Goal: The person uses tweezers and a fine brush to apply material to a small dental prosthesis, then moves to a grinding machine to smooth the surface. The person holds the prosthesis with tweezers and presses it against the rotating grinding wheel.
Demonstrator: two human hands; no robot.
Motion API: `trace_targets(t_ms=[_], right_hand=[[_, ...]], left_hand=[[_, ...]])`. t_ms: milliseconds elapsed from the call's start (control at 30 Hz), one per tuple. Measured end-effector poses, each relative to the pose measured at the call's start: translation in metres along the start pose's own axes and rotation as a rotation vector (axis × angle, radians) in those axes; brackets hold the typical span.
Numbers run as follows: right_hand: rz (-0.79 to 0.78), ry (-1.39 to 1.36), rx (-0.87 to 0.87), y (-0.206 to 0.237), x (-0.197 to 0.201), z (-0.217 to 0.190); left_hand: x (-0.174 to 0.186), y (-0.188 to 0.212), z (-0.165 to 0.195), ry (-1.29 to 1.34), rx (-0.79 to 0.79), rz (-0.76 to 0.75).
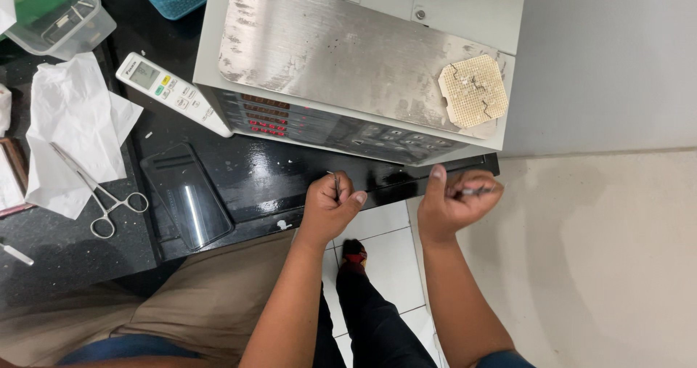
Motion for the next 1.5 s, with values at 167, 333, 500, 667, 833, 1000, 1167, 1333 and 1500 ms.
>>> trace_targets(t_ms=[167, 333, 500, 667, 833, 1000, 1167, 1333, 1500], right_hand=[[-0.443, 0.246, 0.066, 0.021, -0.022, -0.043], [-0.676, 0.331, -0.033, 0.012, -0.051, -0.058], [-0.738, 0.375, 0.011, 0.003, -0.066, -0.057], [-0.786, 0.41, -0.198, 0.008, -0.071, -0.051], [-0.772, 0.396, -0.172, 0.014, -0.079, -0.062], [-0.836, 0.417, -0.361, 0.016, -0.08, -0.064], [-0.84, 0.169, -0.49, 0.034, -0.062, -0.057], [-0.687, -0.245, -0.257, 0.067, -0.005, -0.056], [-0.761, -0.554, -0.892, 0.103, 0.08, -0.058]], left_hand=[[0.001, -0.001, -0.002, 0.112, -0.031, 0.047], [0.002, -0.003, 0.004, 0.256, -0.049, 0.081], [0.001, -0.004, 0.011, 0.341, -0.019, 0.095], [0.0, -0.004, 0.018, 0.355, -0.064, 0.087], [-0.003, -0.004, 0.031, 0.332, -0.06, 0.128], [-0.007, -0.005, 0.042, 0.333, -0.046, 0.144], [-0.015, -0.003, 0.057, 0.378, -0.095, 0.106], [-0.033, 0.013, 0.084, 0.502, -0.035, 0.038], [-0.074, 0.07, 0.1, 0.579, 0.069, 0.092]])
Point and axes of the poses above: each hand's wrist, its own y-axis away from the middle knuckle, its own x-axis out of the back of the hand, z = x × y, the point moved 3 cm from there along -y, towards the middle knuckle, and after that the axes turned 11 degrees about -z, right-handed, at the moved point
